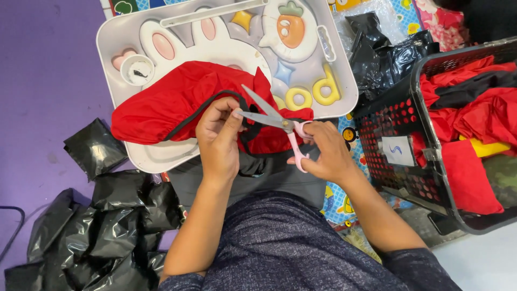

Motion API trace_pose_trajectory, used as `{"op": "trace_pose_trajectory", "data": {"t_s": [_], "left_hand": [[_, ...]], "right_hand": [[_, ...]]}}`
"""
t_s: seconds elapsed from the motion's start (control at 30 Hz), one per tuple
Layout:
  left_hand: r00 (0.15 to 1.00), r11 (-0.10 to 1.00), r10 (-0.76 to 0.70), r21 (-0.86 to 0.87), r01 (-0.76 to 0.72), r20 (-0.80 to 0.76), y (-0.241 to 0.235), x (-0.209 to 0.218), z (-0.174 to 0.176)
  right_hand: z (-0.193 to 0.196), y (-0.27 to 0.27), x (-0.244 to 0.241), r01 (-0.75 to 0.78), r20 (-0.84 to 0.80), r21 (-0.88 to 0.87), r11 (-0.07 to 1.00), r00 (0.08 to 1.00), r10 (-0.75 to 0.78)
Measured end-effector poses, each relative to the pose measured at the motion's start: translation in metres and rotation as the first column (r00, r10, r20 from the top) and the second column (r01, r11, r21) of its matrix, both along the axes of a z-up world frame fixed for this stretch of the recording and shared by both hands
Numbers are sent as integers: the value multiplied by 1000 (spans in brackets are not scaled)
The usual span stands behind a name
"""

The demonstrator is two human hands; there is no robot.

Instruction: The person uses pink scissors to cut a piece of red fabric, trimming the edges and a black elastic band attached to it. They repeatedly adjust the fabric and the elastic band with their hands while cutting.

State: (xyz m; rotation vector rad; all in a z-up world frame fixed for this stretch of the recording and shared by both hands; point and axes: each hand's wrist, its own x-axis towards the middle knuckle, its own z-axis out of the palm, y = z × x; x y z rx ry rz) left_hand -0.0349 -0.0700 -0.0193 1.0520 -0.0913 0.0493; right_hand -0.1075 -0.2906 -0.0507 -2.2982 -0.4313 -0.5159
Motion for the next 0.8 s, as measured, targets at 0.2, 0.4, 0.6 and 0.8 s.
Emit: {"op": "trace_pose_trajectory", "data": {"t_s": [0.2,0.4,0.6,0.8], "left_hand": [[998,998,-57,28,56,32,5,-3,-4],[993,993,-108,52,105,56,7,-4,1],[990,992,-118,47,115,73,8,-2,1],[990,989,-124,95,117,74,10,-2,1]], "right_hand": [[12,6,3,-18,-14,-21,1000,1000,18],[25,9,7,-41,69,-55,998,997,45],[13,3,4,14,167,-167,986,986,14],[11,2,2,23,122,-91,996,992,-12]]}}
